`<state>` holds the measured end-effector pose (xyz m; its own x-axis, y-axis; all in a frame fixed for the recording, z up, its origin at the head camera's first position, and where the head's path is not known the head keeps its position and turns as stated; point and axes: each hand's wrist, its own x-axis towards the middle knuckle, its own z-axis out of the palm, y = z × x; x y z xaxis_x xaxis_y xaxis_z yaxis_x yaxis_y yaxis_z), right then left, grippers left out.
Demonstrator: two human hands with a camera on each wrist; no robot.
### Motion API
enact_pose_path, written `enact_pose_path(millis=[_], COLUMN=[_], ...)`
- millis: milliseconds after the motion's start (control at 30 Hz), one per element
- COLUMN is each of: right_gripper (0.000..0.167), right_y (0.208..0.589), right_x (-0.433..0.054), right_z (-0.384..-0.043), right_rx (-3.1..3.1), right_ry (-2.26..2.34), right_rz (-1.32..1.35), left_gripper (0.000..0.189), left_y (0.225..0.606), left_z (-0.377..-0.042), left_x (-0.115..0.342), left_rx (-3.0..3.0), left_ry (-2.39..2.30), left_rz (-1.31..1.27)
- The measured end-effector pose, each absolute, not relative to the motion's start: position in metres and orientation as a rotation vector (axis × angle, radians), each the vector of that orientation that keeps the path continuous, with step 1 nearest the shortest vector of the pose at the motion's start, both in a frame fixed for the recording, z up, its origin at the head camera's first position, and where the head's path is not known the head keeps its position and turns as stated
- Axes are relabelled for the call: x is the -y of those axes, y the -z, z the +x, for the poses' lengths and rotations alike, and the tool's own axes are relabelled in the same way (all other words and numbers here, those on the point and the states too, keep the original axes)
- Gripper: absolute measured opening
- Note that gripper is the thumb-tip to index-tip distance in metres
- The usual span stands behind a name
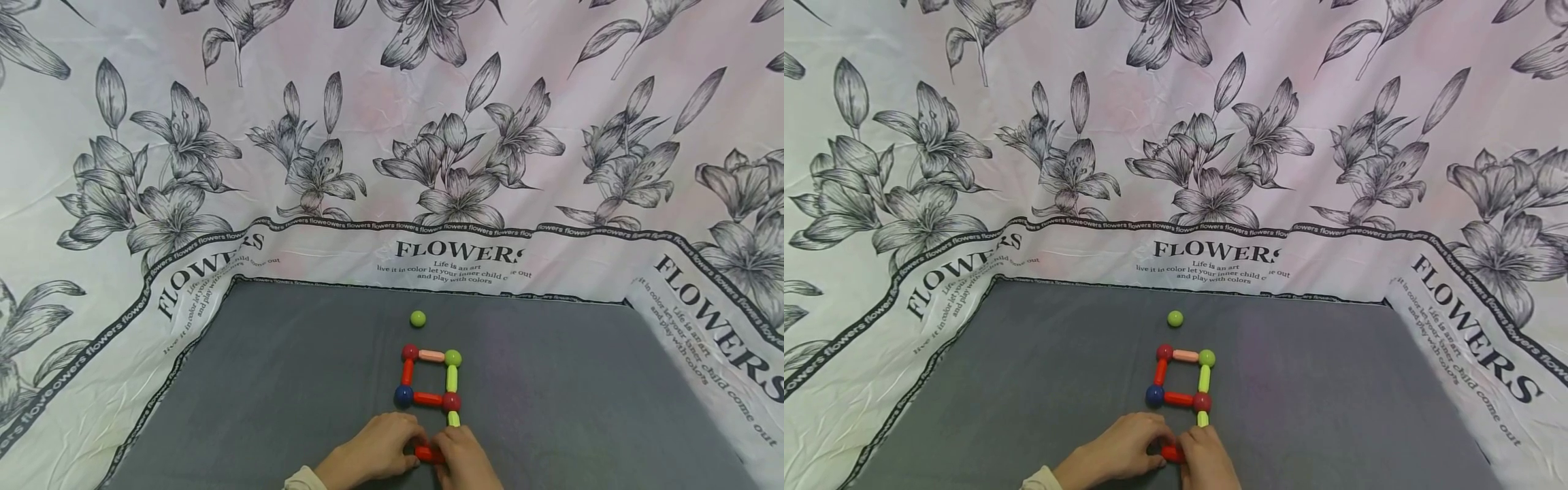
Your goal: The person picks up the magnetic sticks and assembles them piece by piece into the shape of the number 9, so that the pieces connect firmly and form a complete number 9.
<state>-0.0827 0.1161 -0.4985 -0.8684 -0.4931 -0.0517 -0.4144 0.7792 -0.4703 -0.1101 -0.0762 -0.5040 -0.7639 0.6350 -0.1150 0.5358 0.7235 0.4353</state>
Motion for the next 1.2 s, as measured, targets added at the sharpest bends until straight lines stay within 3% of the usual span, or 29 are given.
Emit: enact_pose_path(millis=[400,767,1000,1200], right_gripper=[0.025,0.027,0.025,0.028], right_y=[0.505,0.506,0.502,0.507], right_x=[-0.112,-0.112,-0.113,-0.114], right_z=[-0.078,-0.076,-0.078,-0.076], right_rx=[-2.966,-2.992,-2.935,-2.960], right_ry=[0.702,0.680,0.680,0.738], right_rz=[-0.807,-0.858,-0.792,-0.848], left_gripper=[0.016,0.015,0.025,0.036], left_y=[0.485,0.465,0.463,0.473], left_z=[-0.131,-0.199,-0.253,-0.280], left_x=[0.092,0.097,0.086,0.078], left_rx=[-2.615,-2.913,-3.030,-2.999], left_ry=[-0.864,-1.029,-0.934,-0.843], left_rz=[0.798,0.615,0.468,0.422])
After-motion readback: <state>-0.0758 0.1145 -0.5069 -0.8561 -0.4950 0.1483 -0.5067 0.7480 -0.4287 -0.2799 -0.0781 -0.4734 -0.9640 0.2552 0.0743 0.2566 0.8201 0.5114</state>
